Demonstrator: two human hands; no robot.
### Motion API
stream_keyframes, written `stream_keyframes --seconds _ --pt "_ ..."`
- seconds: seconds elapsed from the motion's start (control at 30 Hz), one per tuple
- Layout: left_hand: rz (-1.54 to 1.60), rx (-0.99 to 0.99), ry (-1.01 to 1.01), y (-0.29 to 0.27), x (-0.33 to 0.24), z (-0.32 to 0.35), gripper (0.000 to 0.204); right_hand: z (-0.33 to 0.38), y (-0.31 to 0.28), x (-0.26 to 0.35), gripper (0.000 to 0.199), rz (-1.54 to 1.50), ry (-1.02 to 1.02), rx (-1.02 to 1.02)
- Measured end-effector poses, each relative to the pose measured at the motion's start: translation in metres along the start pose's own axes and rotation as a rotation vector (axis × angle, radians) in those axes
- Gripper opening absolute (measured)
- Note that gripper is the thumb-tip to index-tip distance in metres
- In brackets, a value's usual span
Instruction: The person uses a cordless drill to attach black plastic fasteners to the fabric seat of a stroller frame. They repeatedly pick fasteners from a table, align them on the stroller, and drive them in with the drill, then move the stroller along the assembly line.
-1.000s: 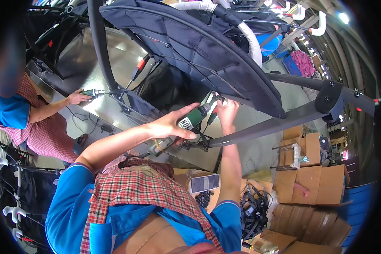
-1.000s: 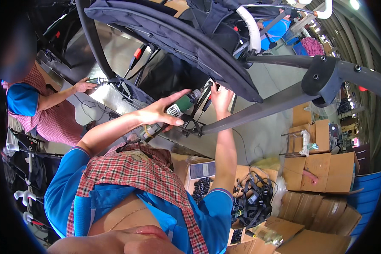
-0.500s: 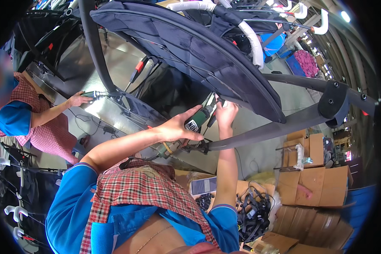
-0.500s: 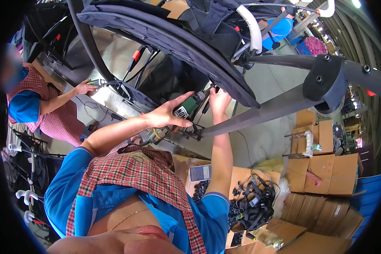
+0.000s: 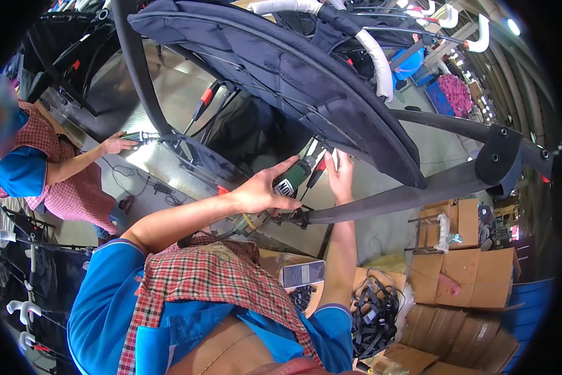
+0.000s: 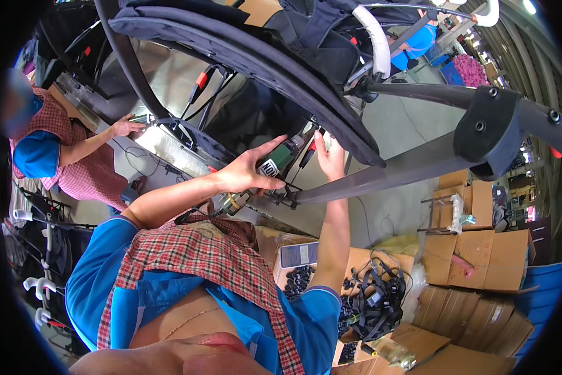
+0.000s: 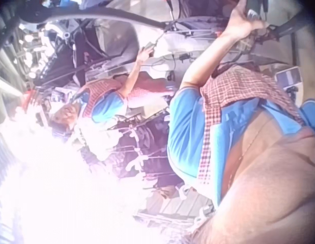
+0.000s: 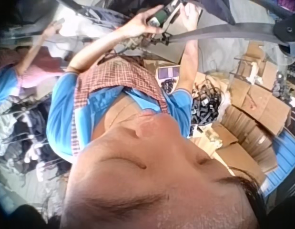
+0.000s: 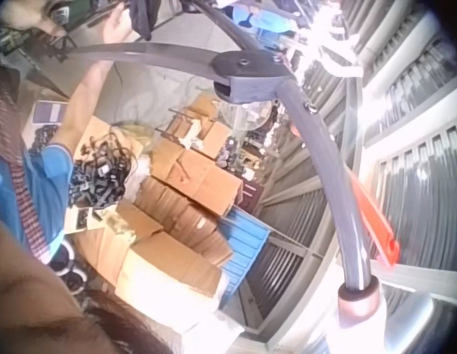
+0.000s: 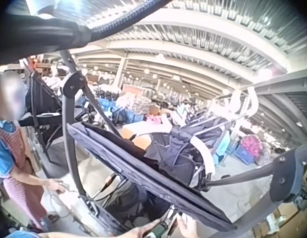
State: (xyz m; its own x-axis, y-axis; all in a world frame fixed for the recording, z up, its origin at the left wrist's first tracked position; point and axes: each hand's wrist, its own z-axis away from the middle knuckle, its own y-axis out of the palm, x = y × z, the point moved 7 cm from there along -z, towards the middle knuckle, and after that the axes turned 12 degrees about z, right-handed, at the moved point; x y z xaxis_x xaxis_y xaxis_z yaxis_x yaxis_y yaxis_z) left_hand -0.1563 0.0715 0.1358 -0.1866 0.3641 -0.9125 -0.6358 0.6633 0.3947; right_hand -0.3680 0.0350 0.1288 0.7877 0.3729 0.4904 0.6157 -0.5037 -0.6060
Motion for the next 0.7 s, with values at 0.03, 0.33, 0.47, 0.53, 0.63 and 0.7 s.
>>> stream_keyframes --seconds 0.03,0.33,0.47,0.53,0.63,0.7 --pt "-0.018 -0.004 0.007 -0.0016 -0.0003 0.0017 0.102 -0.0004 0.0008 0.0027 0.035 -0.017 0.013 0.002" --pt "-0.027 -0.012 -0.041 -0.0059 0.0068 -0.0049 0.101 0.0020 0.0069 -0.0029 0.028 0.048 0.047 -0.107" --pt "-0.059 -0.020 -0.030 -0.0044 0.0056 -0.0036 0.101 0.0021 0.0082 -0.0043 0.026 0.090 0.041 -0.156" --pt "-0.052 -0.022 -0.004 -0.0048 0.0059 -0.0032 0.101 -0.0005 0.0090 -0.0051 0.025 0.095 0.081 -0.146" --pt "-0.062 -0.017 0.010 -0.0028 0.0043 -0.0019 0.101 -0.0016 0.0060 0.0007 0.023 0.144 0.007 -0.272" --pt "-0.068 -0.020 0.011 -0.0026 0.0031 -0.0013 0.101 -0.0009 0.0055 0.0016 0.021 0.074 0.067 -0.279"
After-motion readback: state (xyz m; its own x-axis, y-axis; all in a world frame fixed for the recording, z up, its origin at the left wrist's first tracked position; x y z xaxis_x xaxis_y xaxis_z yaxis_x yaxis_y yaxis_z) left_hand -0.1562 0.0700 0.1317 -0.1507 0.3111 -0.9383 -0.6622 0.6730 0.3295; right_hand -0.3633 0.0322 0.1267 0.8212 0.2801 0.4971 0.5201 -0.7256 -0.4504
